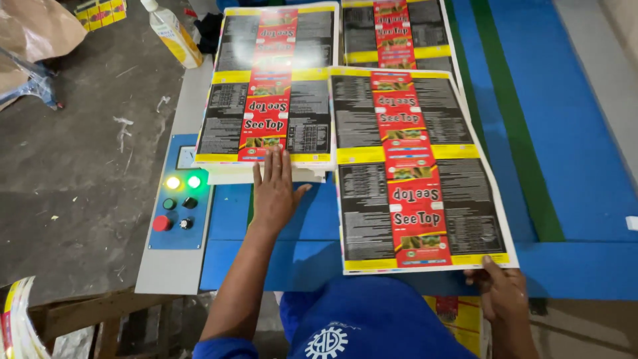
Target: Feeding printed sheets into an industrial laminating machine and operating the control panel.
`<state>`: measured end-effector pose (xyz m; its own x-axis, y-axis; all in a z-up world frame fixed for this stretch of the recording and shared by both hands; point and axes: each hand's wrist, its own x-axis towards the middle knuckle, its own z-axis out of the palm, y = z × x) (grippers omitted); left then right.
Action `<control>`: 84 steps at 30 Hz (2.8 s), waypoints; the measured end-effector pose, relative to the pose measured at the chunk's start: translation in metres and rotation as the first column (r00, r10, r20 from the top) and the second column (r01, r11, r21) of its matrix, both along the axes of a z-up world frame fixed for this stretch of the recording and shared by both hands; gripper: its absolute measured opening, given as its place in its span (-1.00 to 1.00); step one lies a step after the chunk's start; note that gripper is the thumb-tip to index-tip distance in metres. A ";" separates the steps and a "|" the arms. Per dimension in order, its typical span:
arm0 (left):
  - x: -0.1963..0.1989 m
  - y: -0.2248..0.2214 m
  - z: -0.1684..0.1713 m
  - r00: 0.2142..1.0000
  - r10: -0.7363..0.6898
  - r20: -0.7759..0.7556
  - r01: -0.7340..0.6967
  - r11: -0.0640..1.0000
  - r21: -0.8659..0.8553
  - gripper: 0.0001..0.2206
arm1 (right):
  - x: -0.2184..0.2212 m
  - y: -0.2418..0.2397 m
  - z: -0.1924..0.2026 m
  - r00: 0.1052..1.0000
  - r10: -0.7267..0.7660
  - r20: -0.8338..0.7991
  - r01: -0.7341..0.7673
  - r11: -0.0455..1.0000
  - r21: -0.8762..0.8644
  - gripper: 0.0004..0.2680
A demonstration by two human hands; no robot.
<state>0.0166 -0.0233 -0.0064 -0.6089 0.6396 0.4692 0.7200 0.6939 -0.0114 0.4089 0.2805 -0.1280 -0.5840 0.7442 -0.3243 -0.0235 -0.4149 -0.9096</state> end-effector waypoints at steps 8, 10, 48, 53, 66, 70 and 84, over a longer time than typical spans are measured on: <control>-0.032 -0.005 -0.019 0.999 0.013 -0.030 -0.017 0.990 -0.139 -0.55 | 0.034 0.000 -0.008 0.995 -0.073 0.068 0.071 0.997 0.024 -0.84; -0.038 -0.006 -0.005 0.999 -0.044 -0.013 0.042 0.989 -0.140 -0.60 | 0.036 -0.005 -0.001 0.995 -0.069 0.066 0.066 0.997 0.037 -0.84; -0.047 0.015 0.071 0.966 -0.212 -0.150 0.237 0.955 0.178 -0.87 | -0.076 0.011 0.005 0.967 0.147 0.210 -0.148 0.989 -0.009 -0.65; 0.040 0.052 0.041 0.915 -0.393 -0.094 0.402 0.909 0.113 -0.72 | -0.135 -0.028 0.025 0.876 0.458 0.151 -0.477 0.868 0.139 -0.63; 0.089 0.042 0.032 0.782 -0.603 0.158 0.579 0.797 0.173 -0.47 | -0.152 -0.032 0.017 0.938 0.314 -0.149 -0.332 0.937 -0.113 -0.77; 0.048 0.033 0.031 0.878 -0.461 0.132 0.442 0.885 0.147 -0.46 | -0.126 -0.007 -0.009 0.982 0.175 -0.075 -0.182 0.979 -0.092 -0.82; -0.053 0.003 -0.008 0.998 -0.070 0.004 0.069 0.987 -0.142 -0.11 | -0.003 0.150 -0.215 0.961 0.138 0.241 -0.125 0.990 -0.070 -0.72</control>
